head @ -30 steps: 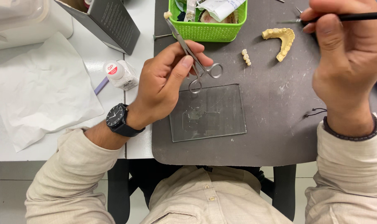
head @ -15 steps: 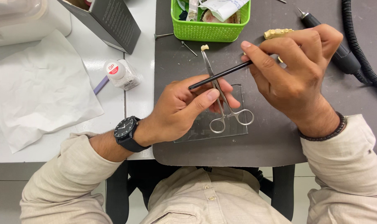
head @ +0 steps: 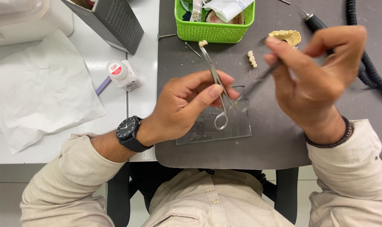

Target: The person handles a dental prosthetic at a lab bench, first fitting and turning a small dental bridge of artificial teeth by hand, then using a tool to lift individual teeth and applying material to them with a fine brush. A larger denture model and rotary tool sit on the bench nearby.

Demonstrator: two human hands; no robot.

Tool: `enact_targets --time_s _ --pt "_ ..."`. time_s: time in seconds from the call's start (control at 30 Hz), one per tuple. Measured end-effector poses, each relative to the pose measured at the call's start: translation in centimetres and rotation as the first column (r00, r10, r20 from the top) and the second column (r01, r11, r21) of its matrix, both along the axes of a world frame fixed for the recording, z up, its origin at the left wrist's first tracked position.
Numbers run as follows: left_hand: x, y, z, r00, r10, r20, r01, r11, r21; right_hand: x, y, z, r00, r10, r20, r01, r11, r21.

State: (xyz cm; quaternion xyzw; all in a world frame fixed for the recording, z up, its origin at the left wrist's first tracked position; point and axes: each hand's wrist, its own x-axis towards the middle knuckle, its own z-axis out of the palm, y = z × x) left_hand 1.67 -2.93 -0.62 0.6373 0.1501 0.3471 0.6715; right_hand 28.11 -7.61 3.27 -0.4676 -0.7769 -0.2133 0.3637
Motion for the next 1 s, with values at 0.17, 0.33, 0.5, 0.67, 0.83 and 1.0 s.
enact_targets --time_s 0.17,0.33,0.5,0.67,0.83,1.0 --pt "-0.2 1.8 0.2 0.925 0.378 0.031 -0.335 0.776 0.534 0.8 0.4 -1.1 0.842 0.086 -0.532 -0.145 0.987 -0.071" --pt "-0.5 2.2 0.1 0.913 0.406 -0.026 -0.286 0.685 0.670 -0.9 0.1 -0.6 0.825 0.258 -0.502 -0.366 0.922 -0.128" --pt "-0.5 1.9 -0.2 0.949 0.314 -0.012 -0.181 0.578 0.796 -3.2 0.2 -0.1 0.791 0.407 -0.457 -0.535 0.822 -0.196" --pt "-0.1 1.7 -0.7 0.971 0.235 -0.031 -0.094 0.503 0.859 -3.8 -0.4 -0.6 0.778 0.428 -0.459 -0.565 0.797 -0.214" --pt "-0.2 1.8 -1.1 0.969 0.245 -0.025 -0.096 0.468 0.879 -3.4 -0.6 -1.1 0.790 0.425 -0.443 -0.556 0.801 -0.223" --pt "-0.1 1.8 -1.2 0.962 0.271 -0.025 -0.098 0.429 0.898 -3.3 -0.6 -1.1 0.796 0.422 -0.433 -0.549 0.804 -0.227"
